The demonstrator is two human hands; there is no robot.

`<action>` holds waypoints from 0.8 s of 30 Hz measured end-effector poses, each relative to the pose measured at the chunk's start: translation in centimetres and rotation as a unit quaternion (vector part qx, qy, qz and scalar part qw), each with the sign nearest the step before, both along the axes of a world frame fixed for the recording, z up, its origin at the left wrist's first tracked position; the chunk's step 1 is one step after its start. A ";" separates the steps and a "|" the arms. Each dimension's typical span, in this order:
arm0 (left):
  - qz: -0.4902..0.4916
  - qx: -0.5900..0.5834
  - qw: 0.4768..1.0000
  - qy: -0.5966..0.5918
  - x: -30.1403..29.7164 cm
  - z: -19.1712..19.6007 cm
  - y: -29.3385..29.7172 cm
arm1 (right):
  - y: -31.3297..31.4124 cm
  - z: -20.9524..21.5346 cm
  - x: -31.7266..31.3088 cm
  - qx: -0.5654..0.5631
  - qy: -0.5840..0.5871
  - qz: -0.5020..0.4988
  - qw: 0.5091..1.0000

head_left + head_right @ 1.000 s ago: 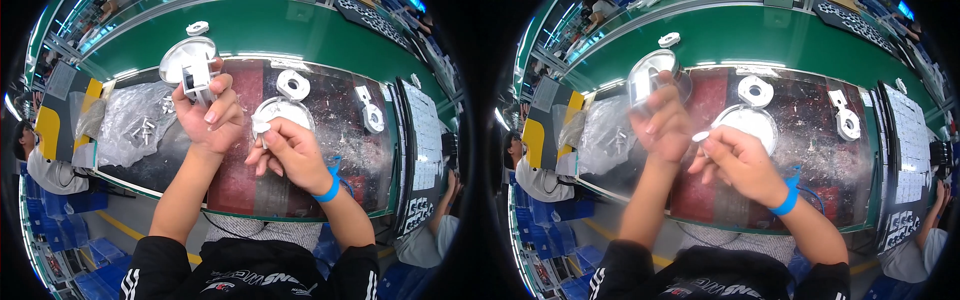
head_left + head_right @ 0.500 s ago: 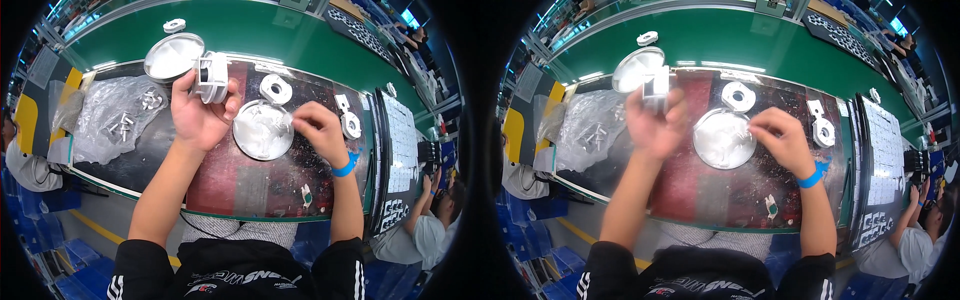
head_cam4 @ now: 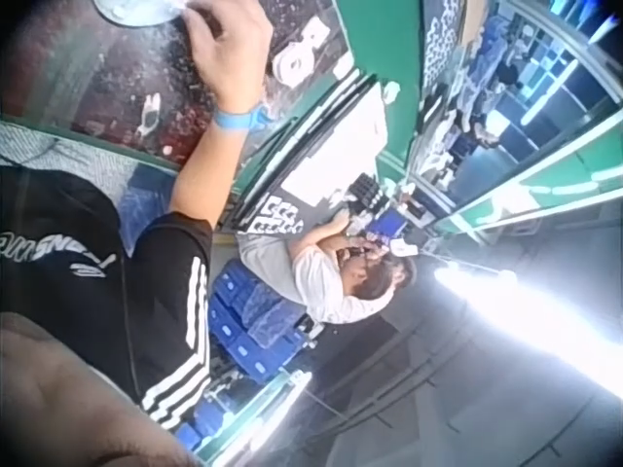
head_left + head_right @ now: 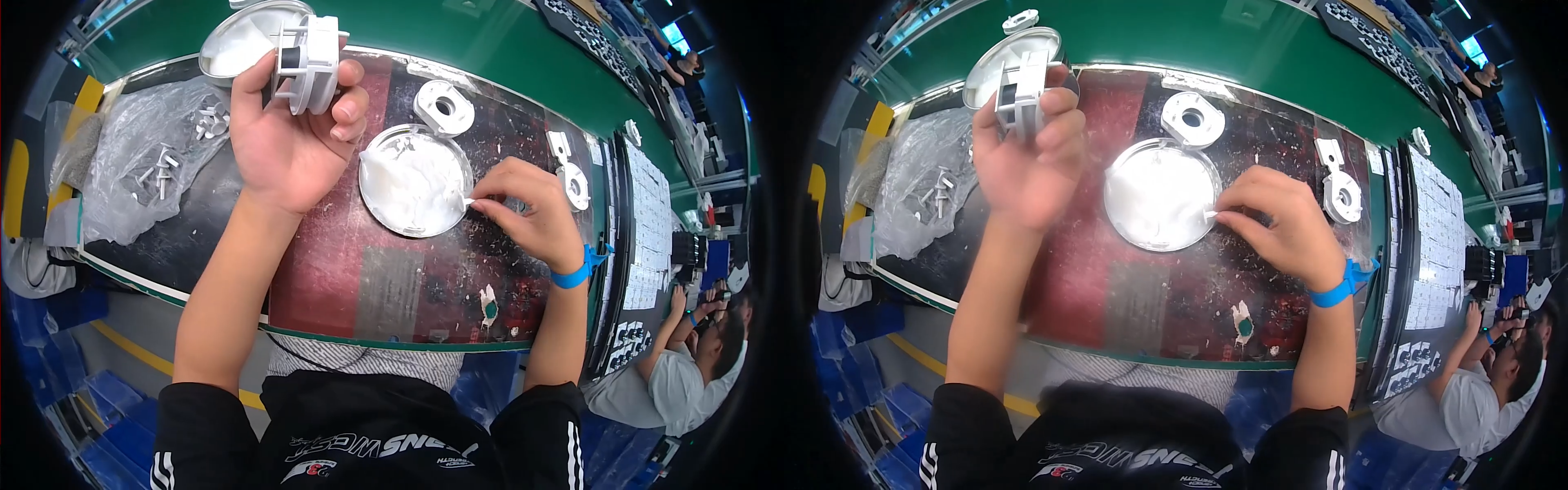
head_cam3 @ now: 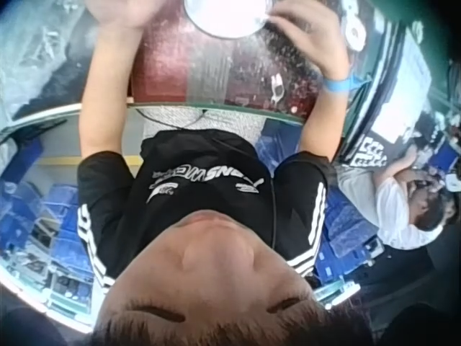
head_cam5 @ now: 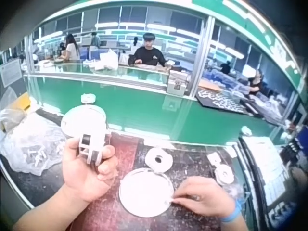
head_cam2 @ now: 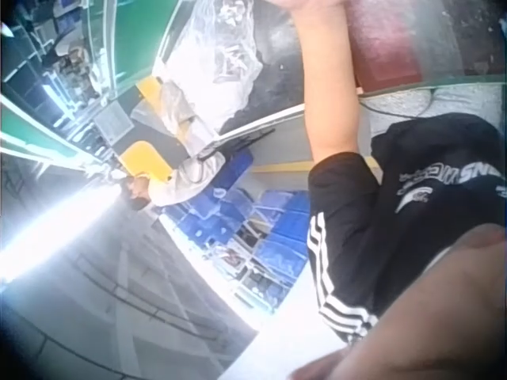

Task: The recorder is assembling small plastic and metal parts for light fixtures, involving dipping components into a paste and fitting them into a housing.

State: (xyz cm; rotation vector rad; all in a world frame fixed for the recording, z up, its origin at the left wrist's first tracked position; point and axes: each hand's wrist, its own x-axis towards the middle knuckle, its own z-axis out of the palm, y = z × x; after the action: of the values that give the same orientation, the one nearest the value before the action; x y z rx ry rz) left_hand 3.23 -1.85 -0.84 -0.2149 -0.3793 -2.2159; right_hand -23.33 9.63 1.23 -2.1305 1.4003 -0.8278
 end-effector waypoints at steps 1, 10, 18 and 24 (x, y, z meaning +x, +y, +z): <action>-0.001 0.002 1.000 0.002 -0.1 0.0 0.0 | 0.0 -0.1 0.1 0.002 0.002 -0.001 1.000; -0.009 -0.017 1.000 0.001 -0.3 0.0 0.0 | 0.0 -0.3 1.0 -0.044 0.067 0.021 0.997; 0.005 -0.064 0.998 -0.011 -0.5 0.1 0.1 | 0.1 -0.1 1.1 -0.051 0.090 0.009 0.995; 0.001 -0.067 0.998 -0.012 -0.3 0.1 0.0 | 0.1 0.2 1.2 -0.040 0.124 0.000 0.991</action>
State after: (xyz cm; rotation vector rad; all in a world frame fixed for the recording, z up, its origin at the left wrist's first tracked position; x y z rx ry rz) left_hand 2.96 -1.83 -0.73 -0.2597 -0.5406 -2.1945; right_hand -22.09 9.75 1.38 -2.3611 1.5095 -0.6444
